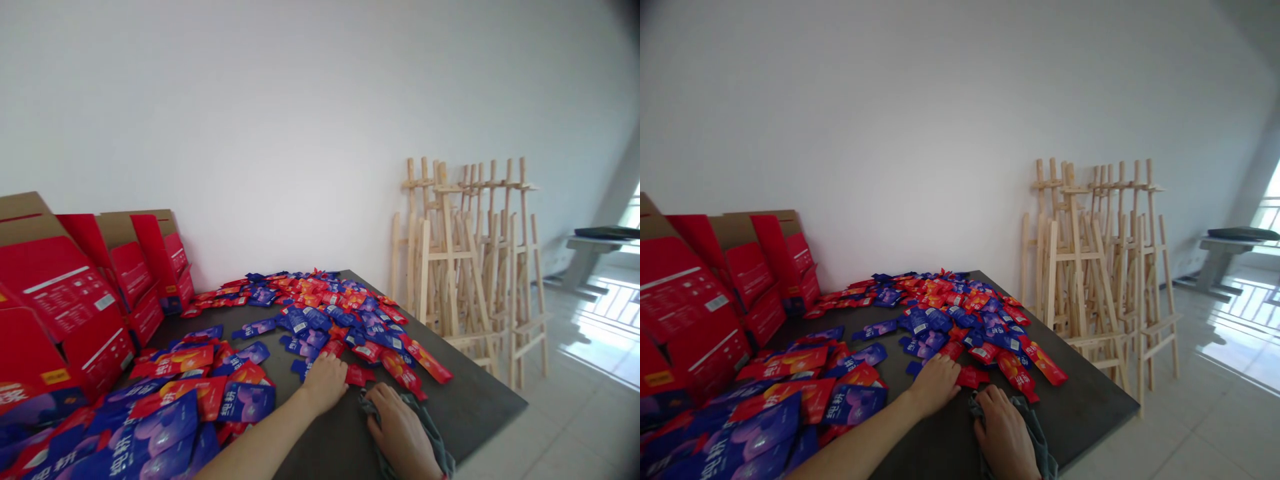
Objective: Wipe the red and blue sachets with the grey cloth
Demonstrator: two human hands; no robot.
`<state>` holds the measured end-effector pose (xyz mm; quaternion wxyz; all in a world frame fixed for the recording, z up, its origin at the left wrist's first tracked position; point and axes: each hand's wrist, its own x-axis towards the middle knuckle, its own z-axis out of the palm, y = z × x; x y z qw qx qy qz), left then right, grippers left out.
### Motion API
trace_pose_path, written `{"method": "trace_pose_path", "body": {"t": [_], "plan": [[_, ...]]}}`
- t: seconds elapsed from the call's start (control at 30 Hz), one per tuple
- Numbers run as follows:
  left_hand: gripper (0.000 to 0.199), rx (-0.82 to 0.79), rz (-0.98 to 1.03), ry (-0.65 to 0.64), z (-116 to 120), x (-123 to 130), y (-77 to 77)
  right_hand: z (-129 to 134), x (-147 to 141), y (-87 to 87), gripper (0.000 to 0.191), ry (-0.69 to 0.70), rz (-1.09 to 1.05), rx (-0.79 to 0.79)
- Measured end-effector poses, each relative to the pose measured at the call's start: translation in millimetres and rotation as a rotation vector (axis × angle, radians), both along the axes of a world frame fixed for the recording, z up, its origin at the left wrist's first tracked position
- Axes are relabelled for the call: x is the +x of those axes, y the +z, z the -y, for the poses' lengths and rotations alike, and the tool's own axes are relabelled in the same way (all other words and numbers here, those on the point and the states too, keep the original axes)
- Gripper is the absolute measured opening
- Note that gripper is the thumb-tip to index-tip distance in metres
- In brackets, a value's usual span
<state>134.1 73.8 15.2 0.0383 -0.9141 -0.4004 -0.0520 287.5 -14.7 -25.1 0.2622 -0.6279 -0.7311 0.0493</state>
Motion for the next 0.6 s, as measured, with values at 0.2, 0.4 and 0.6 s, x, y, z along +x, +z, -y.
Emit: {"method": "trace_pose_path", "body": {"t": [0.2,0.4,0.6], "plan": [[0.021,-0.023,0.000,0.115,27.8,-32.4,15.1,-1.1,-1.1,0.3,0.023,0.003,-0.017,0.008],[0.008,-0.710,0.588,0.573,56.0,-60.7,-32.0,-0.4,-2.6,0.9,0.023,-0.014,-0.036,0.003],[0.023,-0.897,0.519,0.503,72.9,-75.8,-39.5,1.1,-2.1,1.4,0.023,-0.003,-0.028,0.006]]}}
